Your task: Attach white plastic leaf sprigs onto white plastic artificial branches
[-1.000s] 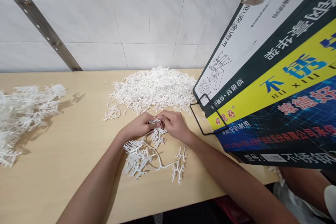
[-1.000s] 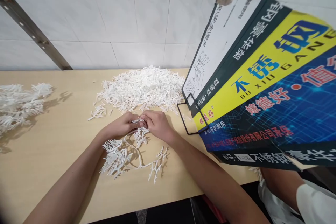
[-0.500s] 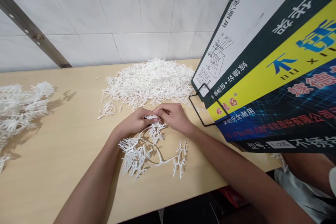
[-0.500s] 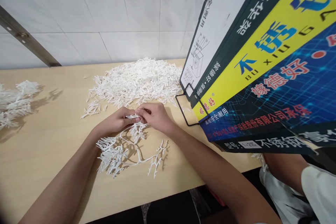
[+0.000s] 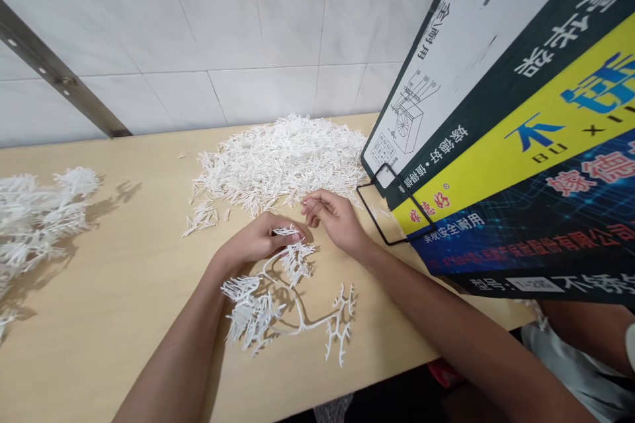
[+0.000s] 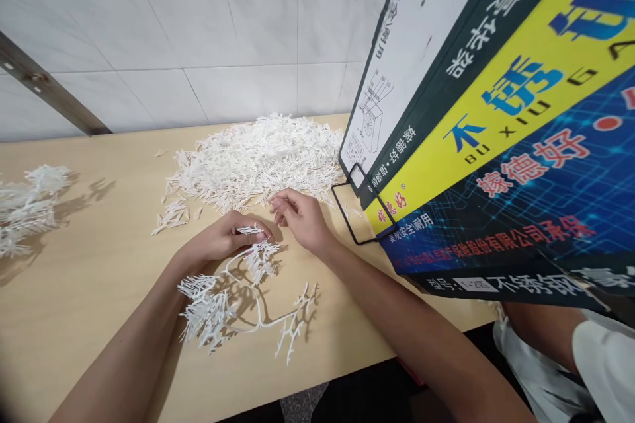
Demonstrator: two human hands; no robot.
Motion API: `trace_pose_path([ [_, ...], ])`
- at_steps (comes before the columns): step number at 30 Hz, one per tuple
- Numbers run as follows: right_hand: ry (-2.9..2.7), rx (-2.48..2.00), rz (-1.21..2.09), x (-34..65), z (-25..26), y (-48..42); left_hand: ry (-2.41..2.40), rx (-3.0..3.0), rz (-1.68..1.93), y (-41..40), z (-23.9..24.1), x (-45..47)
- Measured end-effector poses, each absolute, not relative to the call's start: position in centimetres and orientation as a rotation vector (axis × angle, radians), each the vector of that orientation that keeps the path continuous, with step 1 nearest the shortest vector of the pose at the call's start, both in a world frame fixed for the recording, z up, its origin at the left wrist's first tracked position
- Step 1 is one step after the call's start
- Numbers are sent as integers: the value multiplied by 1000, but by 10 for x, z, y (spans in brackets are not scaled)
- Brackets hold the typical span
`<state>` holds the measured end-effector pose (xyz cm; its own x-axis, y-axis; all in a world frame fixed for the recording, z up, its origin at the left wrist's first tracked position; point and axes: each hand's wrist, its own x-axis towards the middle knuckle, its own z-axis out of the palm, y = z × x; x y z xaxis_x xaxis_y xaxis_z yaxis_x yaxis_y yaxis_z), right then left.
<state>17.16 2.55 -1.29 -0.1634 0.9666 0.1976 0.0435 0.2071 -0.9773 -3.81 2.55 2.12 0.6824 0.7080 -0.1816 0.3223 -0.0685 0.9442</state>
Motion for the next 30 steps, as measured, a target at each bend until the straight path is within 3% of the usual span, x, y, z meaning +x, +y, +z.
trace_pose_path([
  [5, -1764, -1007, 761, 167, -8, 15, 951, 1755, 427, 28, 17, -38],
  [11, -1886, -988, 879, 169, -14, 15, 933, 1843, 420, 27, 15, -39],
  [16, -1949, -1024, 662, 169, -14, 12, 947, 1809, 393, 23, 16, -38],
  [22, -1857, -969, 992, 170, -14, 16, 971, 1692, 530, 21, 13, -35],
  [30, -2032, -935, 721, 178, -12, 19, 915, 1684, 444, 23, 13, -34],
])
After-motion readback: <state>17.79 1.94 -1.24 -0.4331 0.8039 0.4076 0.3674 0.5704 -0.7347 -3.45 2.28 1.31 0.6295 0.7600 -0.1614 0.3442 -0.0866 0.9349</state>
